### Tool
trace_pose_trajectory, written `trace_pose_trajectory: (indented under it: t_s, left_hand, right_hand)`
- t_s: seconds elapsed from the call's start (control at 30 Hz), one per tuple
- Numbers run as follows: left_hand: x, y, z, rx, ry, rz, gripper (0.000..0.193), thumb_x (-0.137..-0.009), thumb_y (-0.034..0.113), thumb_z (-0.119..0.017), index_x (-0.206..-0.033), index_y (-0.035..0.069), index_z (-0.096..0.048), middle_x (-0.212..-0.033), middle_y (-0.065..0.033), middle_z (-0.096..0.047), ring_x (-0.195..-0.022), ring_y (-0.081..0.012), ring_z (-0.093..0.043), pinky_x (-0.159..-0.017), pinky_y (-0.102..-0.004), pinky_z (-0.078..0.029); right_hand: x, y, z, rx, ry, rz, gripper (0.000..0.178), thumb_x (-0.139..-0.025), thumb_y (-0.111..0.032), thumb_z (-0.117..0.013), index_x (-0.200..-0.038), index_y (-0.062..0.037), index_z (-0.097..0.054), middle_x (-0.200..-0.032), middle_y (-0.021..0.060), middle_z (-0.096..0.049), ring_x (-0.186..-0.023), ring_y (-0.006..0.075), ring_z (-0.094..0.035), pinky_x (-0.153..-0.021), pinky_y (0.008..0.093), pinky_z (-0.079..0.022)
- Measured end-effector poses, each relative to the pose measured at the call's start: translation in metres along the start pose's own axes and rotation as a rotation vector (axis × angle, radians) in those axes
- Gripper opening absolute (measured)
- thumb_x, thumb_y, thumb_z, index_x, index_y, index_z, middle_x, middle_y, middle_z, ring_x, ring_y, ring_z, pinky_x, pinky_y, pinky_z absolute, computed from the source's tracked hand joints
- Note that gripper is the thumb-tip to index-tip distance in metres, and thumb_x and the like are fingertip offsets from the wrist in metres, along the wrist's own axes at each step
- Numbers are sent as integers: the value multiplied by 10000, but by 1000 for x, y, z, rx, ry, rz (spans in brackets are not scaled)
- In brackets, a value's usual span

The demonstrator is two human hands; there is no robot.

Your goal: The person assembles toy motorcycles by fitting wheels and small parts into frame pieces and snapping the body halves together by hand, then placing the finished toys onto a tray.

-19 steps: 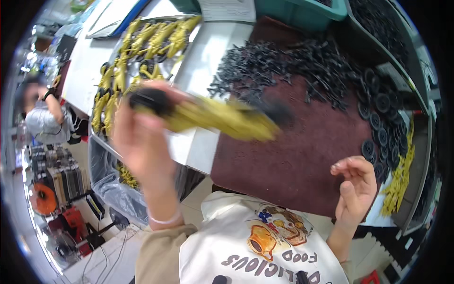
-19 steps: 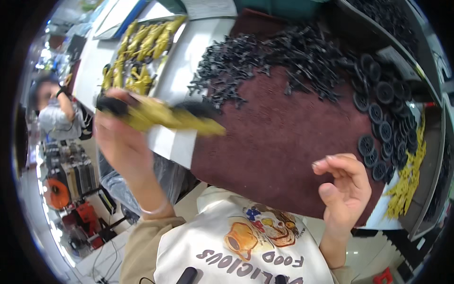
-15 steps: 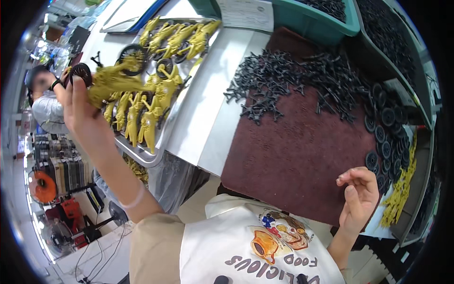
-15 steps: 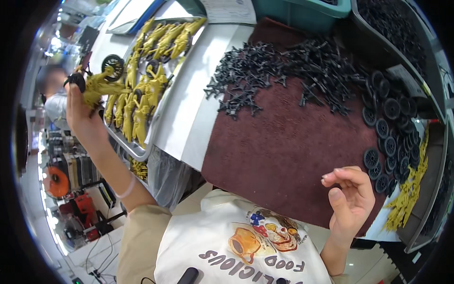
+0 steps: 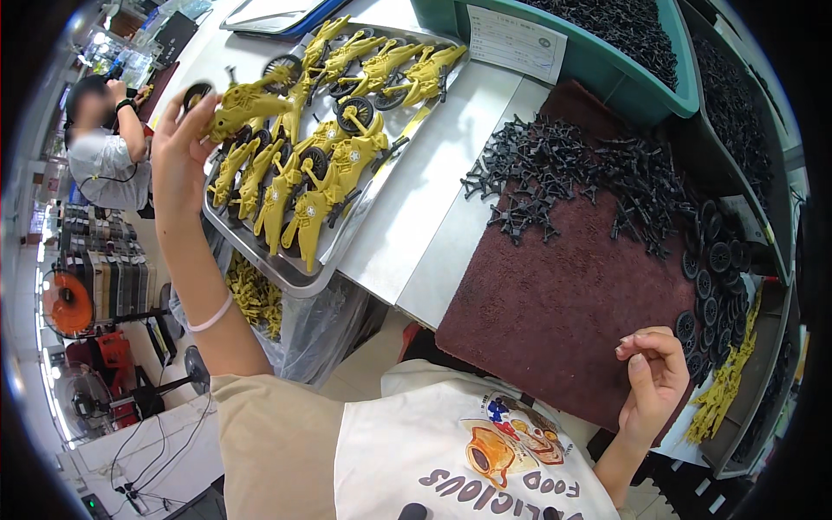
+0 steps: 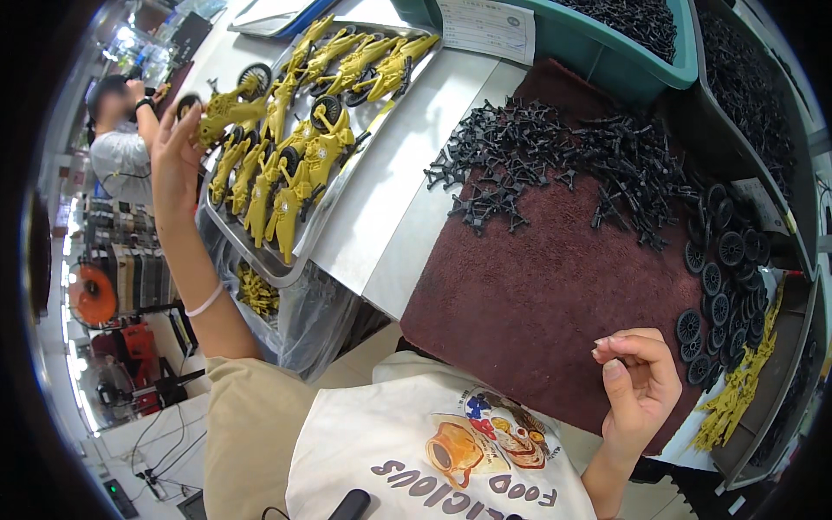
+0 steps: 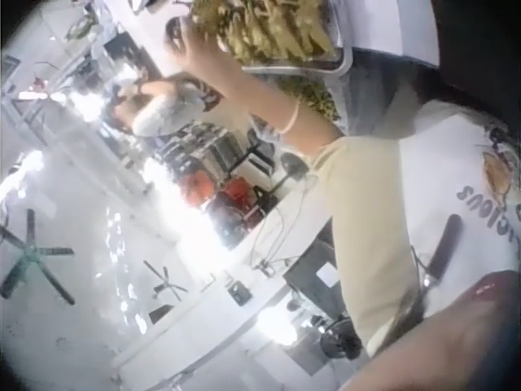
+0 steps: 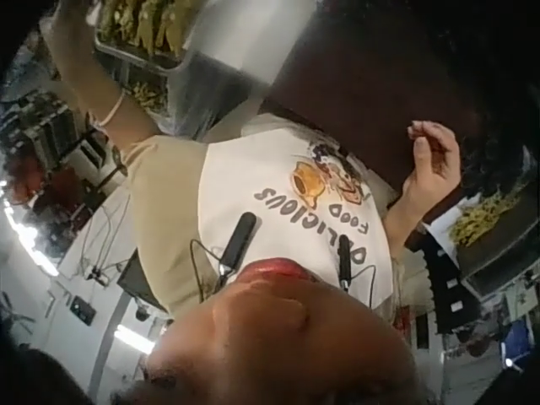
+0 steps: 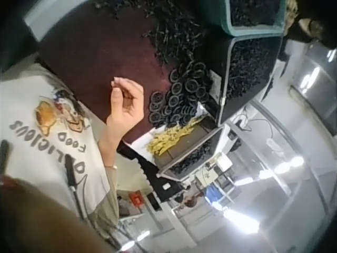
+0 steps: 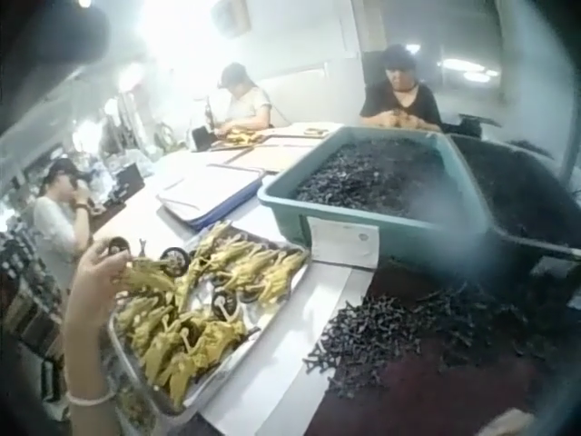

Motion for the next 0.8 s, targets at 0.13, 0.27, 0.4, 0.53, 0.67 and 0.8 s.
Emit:
trace_pose_trajectory:
  t_s: [0.13, 0.27, 0.4, 0.53, 0.67, 0.8]
  left_hand:
    - [-10, 28, -34, -182, -162, -68, 420, -880, 236, -658, -1201, -16, -558, -955, -67, -666, -862, -137, -637, -810, -259, -485]
    - [-24, 35, -59, -485, -545, -99, 402, -864, 312, -683, -1139, 20, -644, -877, -26, -646, -834, -132, -623, -780, -239, -461]
    - [-33, 17, -101, -596, -710, -219, 402, -836, 353, -708, -1070, 27, -687, -852, -43, -644, -819, -132, -621, -749, -253, -471]
    - [-23, 4, -121, -963, -647, -230, 405, -833, 378, -705, -1078, 56, -695, -876, -62, -646, -795, -154, -627, -713, -289, -489]
    - [13, 3, -135, -1246, -293, -370, 477, -838, 446, -672, -1149, 84, -655, -1032, -98, -638, -859, -215, -644, -752, -350, -499]
    - [36, -5, -133, -1193, -304, -442, 573, -807, 488, -693, -1223, 108, -592, -1196, -110, -549, -945, -232, -618, -770, -369, -492]
  right_hand:
    - [1, -5, -6, 9, -17, -1, 147, -835, 8, -620, -978, 38, -596, -948, 120, -568, -839, 164, -599, -767, 277, -518]
    - [5, -4, -7, -3, -35, -11, 136, -839, 7, -621, -968, 40, -599, -944, 123, -571, -837, 169, -599, -765, 276, -517]
    - [7, -3, -6, 10, -26, -13, 126, -842, 4, -620, -961, 41, -601, -940, 126, -575, -830, 171, -598, -758, 274, -514]
    - [7, -4, -2, 31, -23, -6, 119, -842, 3, -620, -954, 41, -605, -932, 124, -578, -823, 170, -598, -754, 275, -514]
    - [8, -1, 1, 35, 11, -20, 109, -845, 8, -614, -949, 42, -607, -920, 123, -582, -817, 170, -601, -755, 275, -512]
    - [5, 1, -2, 23, -18, -27, 104, -849, 12, -608, -947, 44, -607, -909, 125, -586, -814, 172, -603, -756, 277, -509]
Point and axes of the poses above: each hand's wrist, its own x-axis away from the middle knuckle, its own z-axis out of the back of the hand, y = z × x, the point moved 1 cm from there along -x, towards the middle knuckle
